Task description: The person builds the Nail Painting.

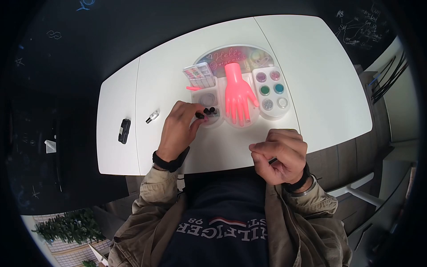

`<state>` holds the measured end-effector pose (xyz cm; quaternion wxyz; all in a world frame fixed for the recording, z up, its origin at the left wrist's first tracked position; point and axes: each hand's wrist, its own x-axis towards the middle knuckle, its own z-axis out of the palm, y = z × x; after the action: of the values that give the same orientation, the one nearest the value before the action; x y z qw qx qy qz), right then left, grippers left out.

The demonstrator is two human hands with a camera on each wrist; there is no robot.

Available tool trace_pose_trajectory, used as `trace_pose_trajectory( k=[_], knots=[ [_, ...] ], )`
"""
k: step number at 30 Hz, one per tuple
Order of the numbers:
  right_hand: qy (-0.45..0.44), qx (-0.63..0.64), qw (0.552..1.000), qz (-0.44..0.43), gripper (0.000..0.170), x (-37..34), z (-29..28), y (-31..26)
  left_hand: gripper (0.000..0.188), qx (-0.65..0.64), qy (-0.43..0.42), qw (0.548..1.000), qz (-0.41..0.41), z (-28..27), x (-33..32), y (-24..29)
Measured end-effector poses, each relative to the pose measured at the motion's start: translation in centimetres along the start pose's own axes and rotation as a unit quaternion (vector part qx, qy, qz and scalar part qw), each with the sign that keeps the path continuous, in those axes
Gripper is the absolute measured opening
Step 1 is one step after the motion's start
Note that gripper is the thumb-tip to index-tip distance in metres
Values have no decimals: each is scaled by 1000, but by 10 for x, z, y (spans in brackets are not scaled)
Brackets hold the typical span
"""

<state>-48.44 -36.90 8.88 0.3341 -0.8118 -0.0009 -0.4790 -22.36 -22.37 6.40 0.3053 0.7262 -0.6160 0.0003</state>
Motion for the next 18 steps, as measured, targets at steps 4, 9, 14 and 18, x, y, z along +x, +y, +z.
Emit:
trace_pose_trajectory(
  k=[4, 9, 14, 18],
  knots=[
    [-1, -3, 1000, 7, 12, 0, 0, -1, 42, -8, 9, 1000, -5, 3, 1, 1],
    [2, -17, 1000, 14, 13, -4, 0, -1, 42, -27, 14, 999, -38, 6, 0, 0],
    [2, -18, 1000, 16, 13, -2, -1, -2, 42, -41, 25, 999, -24, 8, -2, -3],
    [-1, -9, 1000, 24, 13, -3, -1, -2, 42, -54, 23, 998, -13, 7, -3, -5]
  ],
)
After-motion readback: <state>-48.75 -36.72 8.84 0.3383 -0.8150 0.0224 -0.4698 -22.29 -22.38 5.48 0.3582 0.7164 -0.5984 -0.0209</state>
